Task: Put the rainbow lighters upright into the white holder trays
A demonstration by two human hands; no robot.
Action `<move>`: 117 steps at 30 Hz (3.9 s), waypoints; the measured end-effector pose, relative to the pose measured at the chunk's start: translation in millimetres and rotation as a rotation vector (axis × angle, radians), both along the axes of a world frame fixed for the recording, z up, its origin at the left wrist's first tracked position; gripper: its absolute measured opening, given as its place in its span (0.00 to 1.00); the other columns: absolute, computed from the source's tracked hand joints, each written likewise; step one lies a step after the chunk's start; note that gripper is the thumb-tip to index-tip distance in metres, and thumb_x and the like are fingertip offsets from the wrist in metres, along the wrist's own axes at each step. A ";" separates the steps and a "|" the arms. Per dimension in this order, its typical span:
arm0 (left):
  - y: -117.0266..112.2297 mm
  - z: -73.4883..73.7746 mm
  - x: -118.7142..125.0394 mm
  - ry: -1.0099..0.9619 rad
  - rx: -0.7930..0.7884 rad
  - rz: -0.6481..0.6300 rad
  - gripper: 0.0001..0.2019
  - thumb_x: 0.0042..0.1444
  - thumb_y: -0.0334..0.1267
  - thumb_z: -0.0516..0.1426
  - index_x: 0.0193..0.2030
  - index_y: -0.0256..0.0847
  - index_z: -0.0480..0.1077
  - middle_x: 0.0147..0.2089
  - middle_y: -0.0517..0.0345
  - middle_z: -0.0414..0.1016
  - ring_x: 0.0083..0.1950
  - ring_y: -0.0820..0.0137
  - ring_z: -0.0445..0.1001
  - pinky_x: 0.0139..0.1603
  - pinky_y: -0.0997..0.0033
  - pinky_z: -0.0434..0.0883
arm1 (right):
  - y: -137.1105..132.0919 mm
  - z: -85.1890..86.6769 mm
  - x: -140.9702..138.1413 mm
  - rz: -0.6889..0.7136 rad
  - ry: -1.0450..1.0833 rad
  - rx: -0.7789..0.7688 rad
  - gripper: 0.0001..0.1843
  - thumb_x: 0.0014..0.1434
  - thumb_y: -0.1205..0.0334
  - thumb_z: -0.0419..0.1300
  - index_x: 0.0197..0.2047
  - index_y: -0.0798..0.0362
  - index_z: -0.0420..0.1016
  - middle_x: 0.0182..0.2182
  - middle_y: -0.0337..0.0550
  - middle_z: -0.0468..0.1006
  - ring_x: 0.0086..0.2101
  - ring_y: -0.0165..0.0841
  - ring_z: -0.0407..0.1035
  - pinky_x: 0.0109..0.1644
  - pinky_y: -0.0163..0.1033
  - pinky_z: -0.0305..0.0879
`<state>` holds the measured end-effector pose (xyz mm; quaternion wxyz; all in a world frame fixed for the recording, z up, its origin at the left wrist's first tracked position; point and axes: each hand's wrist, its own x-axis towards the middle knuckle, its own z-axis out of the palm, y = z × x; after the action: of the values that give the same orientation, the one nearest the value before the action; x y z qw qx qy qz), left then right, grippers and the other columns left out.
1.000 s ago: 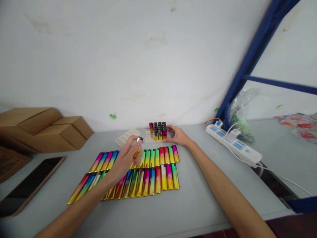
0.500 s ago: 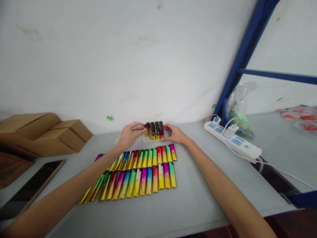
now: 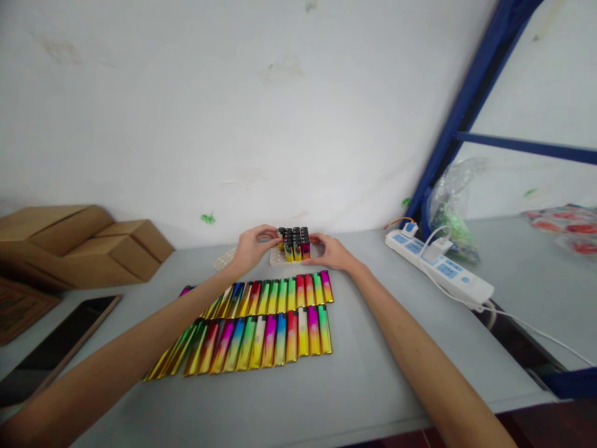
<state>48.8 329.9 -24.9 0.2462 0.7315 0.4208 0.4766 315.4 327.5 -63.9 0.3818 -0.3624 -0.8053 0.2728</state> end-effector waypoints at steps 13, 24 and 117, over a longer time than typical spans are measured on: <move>9.4 -8.7 -7.1 0.027 -0.118 -0.033 0.14 0.46 0.45 0.69 0.33 0.38 0.75 0.34 0.52 0.81 0.37 0.63 0.80 0.45 0.58 0.79 | 1.1 -1.5 0.6 -0.029 -0.001 -0.006 0.40 0.46 0.49 0.77 0.59 0.54 0.73 0.53 0.52 0.80 0.50 0.44 0.76 0.59 0.52 0.72; 17.9 -13.7 -7.9 0.020 -0.244 -0.171 0.20 0.44 0.46 0.69 0.41 0.38 0.76 0.40 0.49 0.83 0.42 0.60 0.82 0.54 0.51 0.77 | 1.2 -0.1 -0.5 0.005 0.038 -0.014 0.39 0.46 0.51 0.77 0.58 0.54 0.74 0.53 0.52 0.80 0.51 0.44 0.76 0.61 0.52 0.71; -112.8 36.7 6.9 -0.355 -0.347 -0.125 0.14 0.64 0.51 0.57 0.44 0.43 0.61 0.32 0.66 0.67 0.23 0.79 0.65 0.24 0.76 0.67 | 1.7 -2.3 -0.4 -0.008 0.016 -0.018 0.39 0.46 0.50 0.77 0.59 0.53 0.73 0.54 0.51 0.80 0.50 0.43 0.76 0.59 0.51 0.71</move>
<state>55.7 217.1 11.7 0.4672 0.6078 0.4004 0.5019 315.1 329.2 -66.2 0.3864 -0.3667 -0.7982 0.2813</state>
